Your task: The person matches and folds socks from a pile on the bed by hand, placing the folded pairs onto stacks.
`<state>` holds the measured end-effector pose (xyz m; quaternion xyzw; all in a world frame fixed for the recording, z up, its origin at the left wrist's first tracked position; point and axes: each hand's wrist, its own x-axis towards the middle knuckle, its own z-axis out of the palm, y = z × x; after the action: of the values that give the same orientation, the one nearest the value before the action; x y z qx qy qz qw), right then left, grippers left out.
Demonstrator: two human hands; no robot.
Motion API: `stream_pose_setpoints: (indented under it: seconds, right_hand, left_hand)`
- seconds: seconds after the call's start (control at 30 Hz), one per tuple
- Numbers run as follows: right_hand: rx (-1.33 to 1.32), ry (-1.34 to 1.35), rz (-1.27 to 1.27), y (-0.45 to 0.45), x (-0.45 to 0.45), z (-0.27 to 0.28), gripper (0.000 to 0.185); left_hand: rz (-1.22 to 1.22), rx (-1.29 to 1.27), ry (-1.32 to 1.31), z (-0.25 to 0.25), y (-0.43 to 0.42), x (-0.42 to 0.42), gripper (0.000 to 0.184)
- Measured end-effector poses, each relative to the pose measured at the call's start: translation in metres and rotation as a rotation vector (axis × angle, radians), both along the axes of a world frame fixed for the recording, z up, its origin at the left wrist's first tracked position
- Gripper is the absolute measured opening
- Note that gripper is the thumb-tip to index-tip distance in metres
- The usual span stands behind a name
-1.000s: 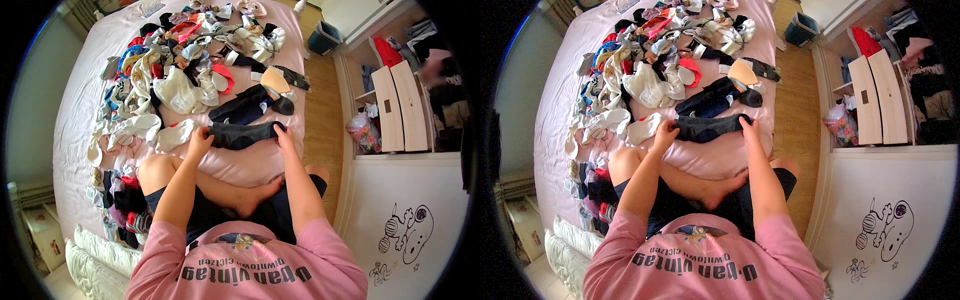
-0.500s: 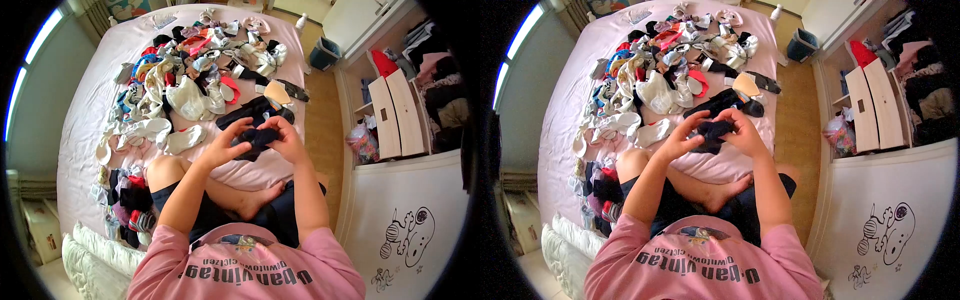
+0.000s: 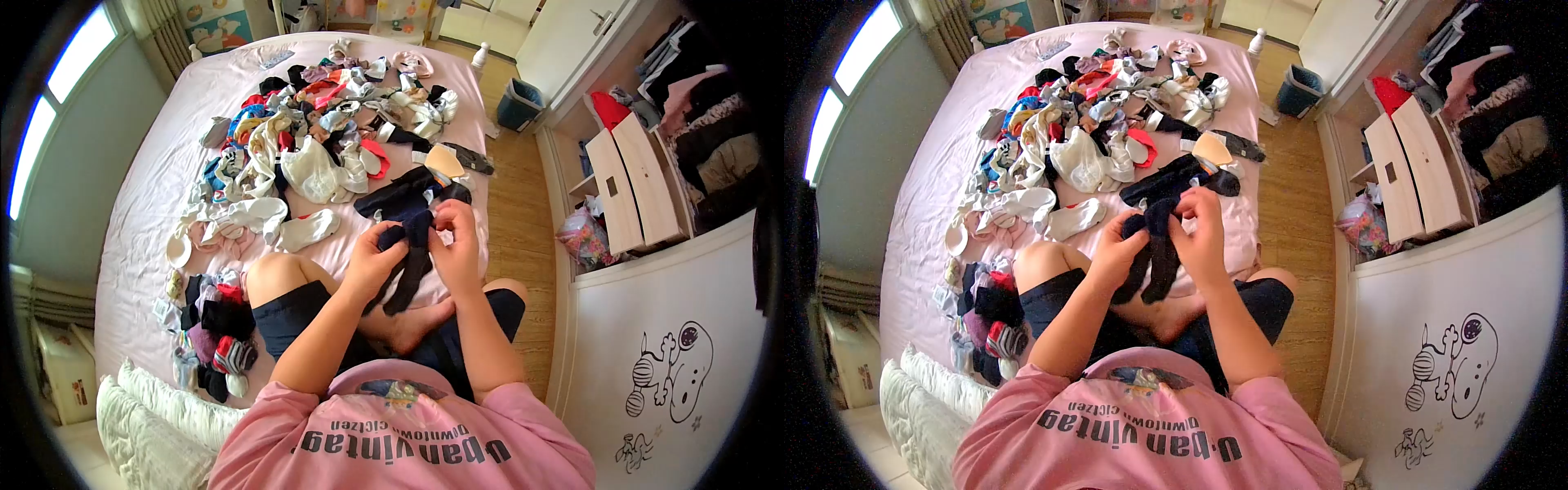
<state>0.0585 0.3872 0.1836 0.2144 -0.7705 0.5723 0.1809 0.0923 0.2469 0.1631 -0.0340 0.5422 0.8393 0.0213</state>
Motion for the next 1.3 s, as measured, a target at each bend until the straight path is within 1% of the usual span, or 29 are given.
stream_pose_setpoints:
  seconds: [0.07, 0.1, 0.17, 0.2, 0.3, 0.4, 0.5, 0.53, 0.57, 0.63, 0.67, 0.77, 0.8, 0.87, 0.9, 0.93, 0.97, 1.0, 1.03, 1.1, 1.13, 1.17, 1.2, 1.23, 1.3]
  right_hand:
    - [0.060, 0.056, -0.038, -0.003, 0.011, 0.000, 0.018]
    - [0.083, 0.073, -0.044, -0.004, 0.014, -0.005, 0.018]
    - [-0.144, -0.076, -0.005, -0.008, 0.019, -0.008, 0.019]
    - [-0.258, -0.151, 0.014, -0.008, 0.020, -0.010, 0.019]
    - [-0.276, -0.311, 0.064, -0.001, 0.017, -0.014, 0.014]
    - [-0.317, -0.452, 0.144, 0.005, 0.014, 0.000, 0.010]
    - [-0.377, -0.487, 0.089, 0.013, 0.008, 0.010, 0.008]
    - [-0.390, -0.515, 0.117, 0.022, 0.003, 0.008, 0.011]
    - [-0.370, -0.483, 0.125, 0.022, 0.001, 0.006, 0.012]
    - [-0.331, -0.418, 0.139, 0.022, 0.000, 0.004, 0.016]
    - [-0.322, -0.418, 0.174, 0.019, 0.001, 0.004, 0.020]
    - [-0.452, -0.315, 0.215, -0.002, 0.008, 0.014, 0.024]
    - [-0.353, -0.360, 0.289, 0.001, 0.008, 0.015, 0.030]
    - [-0.310, -0.384, 0.297, 0.007, 0.001, 0.003, 0.031]
    - [-0.288, -0.395, 0.301, 0.008, -0.002, 0.003, 0.031]
    - [-0.268, -0.393, 0.231, 0.010, -0.004, 0.003, 0.025]
    - [-0.318, -0.411, 0.260, 0.011, -0.006, 0.005, 0.024]
    - [-0.366, -0.429, 0.289, 0.011, -0.007, 0.017, 0.022]
    - [-0.411, -0.448, 0.320, 0.011, -0.007, 0.024, 0.021]
    - [-0.333, -0.391, 0.324, 0.007, -0.006, 0.025, 0.021]
    - [-0.282, -0.363, 0.319, 0.006, -0.002, 0.030, 0.022]
    - [-0.232, -0.337, 0.313, 0.004, 0.000, 0.033, 0.023]
    - [-0.240, -0.290, 0.280, 0.001, 0.001, 0.031, 0.019]
    - [-0.182, -0.239, 0.217, 0.002, 0.000, 0.030, 0.017]
    - [-0.068, -0.134, 0.091, 0.010, -0.005, 0.025, 0.014]
  left_hand:
    - [0.090, -0.064, 0.045, 0.005, 0.005, 0.001, 0.012]
    - [0.076, -0.073, 0.042, 0.007, 0.004, 0.002, 0.012]
    - [0.045, -0.090, 0.031, 0.011, 0.001, 0.003, 0.010]
    - [0.023, -0.099, 0.004, 0.013, 0.000, 0.003, 0.015]
    - [0.062, -0.204, 0.150, 0.022, -0.002, 0.001, 0.020]
    - [0.079, -0.372, 0.293, 0.025, -0.008, -0.003, 0.023]
    - [0.164, -0.241, 0.207, 0.034, -0.015, -0.006, 0.021]
    - [0.198, -0.188, 0.238, 0.029, -0.022, -0.010, 0.020]
    - [0.194, -0.174, 0.241, 0.029, -0.027, -0.011, 0.019]
    - [0.199, -0.267, 0.300, 0.029, -0.028, -0.013, 0.019]
    - [0.185, -0.259, 0.272, 0.028, -0.026, -0.013, 0.019]
    - [0.150, -0.261, 0.223, 0.028, -0.023, -0.012, 0.018]
    - [0.138, -0.276, 0.227, 0.026, -0.023, -0.012, 0.018]
    - [0.103, -0.285, 0.240, 0.027, -0.024, -0.010, 0.019]
    - [0.119, -0.238, 0.216, 0.028, -0.025, -0.011, 0.018]
    - [0.135, -0.189, 0.191, 0.028, -0.026, -0.012, 0.018]
    - [0.150, -0.140, 0.165, 0.028, -0.027, -0.012, 0.018]
    - [0.173, -0.174, 0.118, 0.031, -0.030, -0.012, 0.015]
    - [0.095, -0.274, 0.143, 0.035, -0.029, -0.010, 0.015]
    - [-0.068, -0.476, 0.195, 0.045, -0.029, -0.008, 0.015]
    - [-0.077, -0.444, 0.234, 0.038, -0.023, -0.008, 0.018]
    - [-0.060, -0.508, 0.209, 0.038, -0.018, -0.005, 0.021]
    - [-0.055, -0.504, 0.257, 0.034, -0.016, -0.006, 0.020]
    - [-0.049, -0.500, 0.304, 0.031, -0.014, -0.006, 0.019]
    - [0.006, -0.331, 0.122, 0.030, -0.019, -0.008, 0.016]
